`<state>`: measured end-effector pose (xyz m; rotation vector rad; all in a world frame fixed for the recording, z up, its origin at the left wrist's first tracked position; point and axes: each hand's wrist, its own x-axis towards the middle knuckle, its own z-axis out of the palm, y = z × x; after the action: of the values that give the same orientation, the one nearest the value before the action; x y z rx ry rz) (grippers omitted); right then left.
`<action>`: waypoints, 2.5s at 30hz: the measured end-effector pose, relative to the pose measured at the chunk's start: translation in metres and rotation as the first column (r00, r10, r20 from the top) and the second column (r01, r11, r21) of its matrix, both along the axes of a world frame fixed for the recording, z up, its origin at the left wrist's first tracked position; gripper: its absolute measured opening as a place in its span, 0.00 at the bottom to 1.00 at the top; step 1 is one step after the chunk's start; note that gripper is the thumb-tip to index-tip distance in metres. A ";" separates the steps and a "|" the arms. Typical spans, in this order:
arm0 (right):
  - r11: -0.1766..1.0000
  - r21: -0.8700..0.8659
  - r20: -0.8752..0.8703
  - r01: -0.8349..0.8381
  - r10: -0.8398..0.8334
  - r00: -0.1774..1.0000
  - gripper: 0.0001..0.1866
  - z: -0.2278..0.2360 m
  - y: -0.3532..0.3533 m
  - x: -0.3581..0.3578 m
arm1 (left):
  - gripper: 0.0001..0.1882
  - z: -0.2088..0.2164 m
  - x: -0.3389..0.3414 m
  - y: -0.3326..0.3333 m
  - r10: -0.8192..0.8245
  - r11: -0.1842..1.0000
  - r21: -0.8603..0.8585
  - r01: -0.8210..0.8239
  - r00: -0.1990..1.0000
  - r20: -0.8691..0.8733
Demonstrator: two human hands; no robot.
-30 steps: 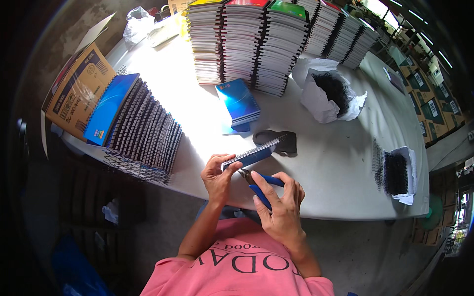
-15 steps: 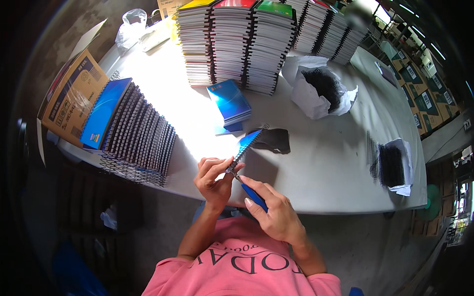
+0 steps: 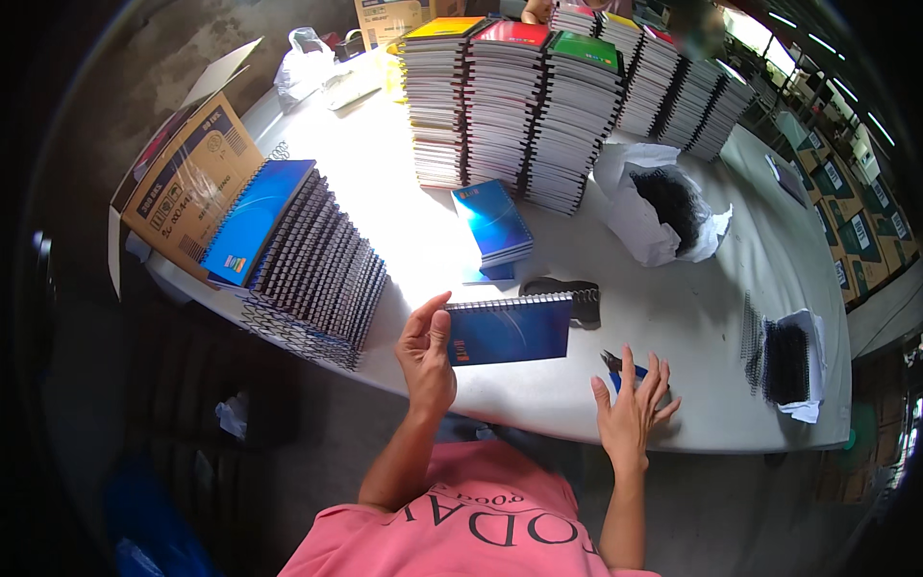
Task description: The person assembles spiral notebooks by feeding metal coils through the punched edges of paper stacks and notebook covers, then trims and crimps the ends of the coils using a hand tool.
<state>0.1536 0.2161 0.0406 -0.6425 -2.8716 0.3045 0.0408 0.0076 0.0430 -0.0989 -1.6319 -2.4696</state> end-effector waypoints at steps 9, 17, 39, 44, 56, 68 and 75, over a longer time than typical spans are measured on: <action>-0.095 -0.614 -0.786 -0.783 -0.009 0.618 0.32 0.098 -0.076 -0.104 | 0.20 0.100 0.020 -0.074 0.240 0.794 -0.184 -0.579 0.577 -0.781; -0.681 -0.435 -0.819 -0.590 0.026 0.574 0.16 0.225 -0.167 -0.235 | 0.29 0.142 -0.036 -0.184 0.577 0.389 -0.329 -0.860 0.506 -0.641; 0.140 -0.415 -0.800 -0.899 0.415 0.434 0.34 0.126 -0.190 -0.254 | 0.43 0.089 -0.066 -0.184 0.240 0.916 -0.118 -0.383 0.760 -0.604; 0.142 -0.517 -0.753 -0.844 0.395 0.527 0.23 0.145 -0.231 -0.275 | 0.35 0.086 -0.065 -0.190 0.261 0.910 -0.120 -0.396 0.773 -0.578; 0.894 -0.239 -0.286 -0.380 0.310 0.907 0.35 0.086 -0.103 -0.274 | 0.39 0.091 -0.046 -0.196 0.482 0.715 -0.068 -0.696 0.561 -0.673; 0.939 -0.303 -0.036 -0.161 0.158 0.987 0.38 0.026 -0.020 -0.269 | 0.27 0.099 0.009 -0.070 0.079 0.821 -0.268 -0.504 0.565 -0.821; 0.942 -0.317 -0.143 -0.105 0.062 0.988 0.32 0.018 -0.020 -0.274 | 0.23 0.054 -0.044 -0.018 -0.214 0.669 -0.728 -0.152 0.898 -0.384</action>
<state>-0.1209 0.1965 0.0586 -0.5274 -2.7473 0.8142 -0.0031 -0.0106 0.0970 -0.7438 -2.2742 -1.4348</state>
